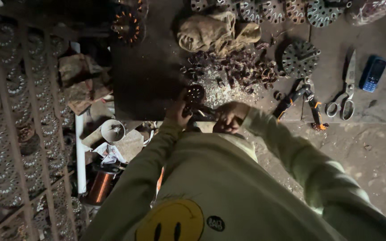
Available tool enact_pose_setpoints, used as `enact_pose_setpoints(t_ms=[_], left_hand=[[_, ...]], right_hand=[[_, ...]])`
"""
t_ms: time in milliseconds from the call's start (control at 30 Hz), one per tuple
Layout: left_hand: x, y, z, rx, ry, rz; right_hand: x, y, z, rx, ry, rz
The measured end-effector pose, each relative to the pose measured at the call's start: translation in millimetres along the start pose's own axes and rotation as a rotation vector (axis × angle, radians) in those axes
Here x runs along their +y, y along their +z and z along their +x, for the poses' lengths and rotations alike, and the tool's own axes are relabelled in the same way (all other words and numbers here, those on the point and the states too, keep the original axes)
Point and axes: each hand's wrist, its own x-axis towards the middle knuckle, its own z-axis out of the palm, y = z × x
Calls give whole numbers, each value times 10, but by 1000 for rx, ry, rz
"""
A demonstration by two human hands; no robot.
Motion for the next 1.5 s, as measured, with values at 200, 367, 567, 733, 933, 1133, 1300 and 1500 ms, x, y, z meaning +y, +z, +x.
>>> enact_pose_setpoints(t_ms=[200,367,567,733,933,1133,1300,1500], left_hand=[[-73,-29,79,9,104,19],[16,-103,59,36,225,9],[15,-28,145,13,156,-51],[-88,31,93,-87,24,-117],[-171,43,191,-58,185,-15],[-138,102,145,-29,91,-58],[-139,156,235,-51,70,-201],[-80,128,329,69,272,-183]], right_hand=[[476,290,416,-271,-466,199],[451,-71,436,-292,-708,-83],[432,12,262,312,-978,-900],[157,185,-11,219,-436,-672],[88,679,-366,38,-391,-488],[-32,836,-873,376,-511,-838],[-27,901,-1337,889,-661,-1338],[-26,730,-1349,1086,-852,-1488]])
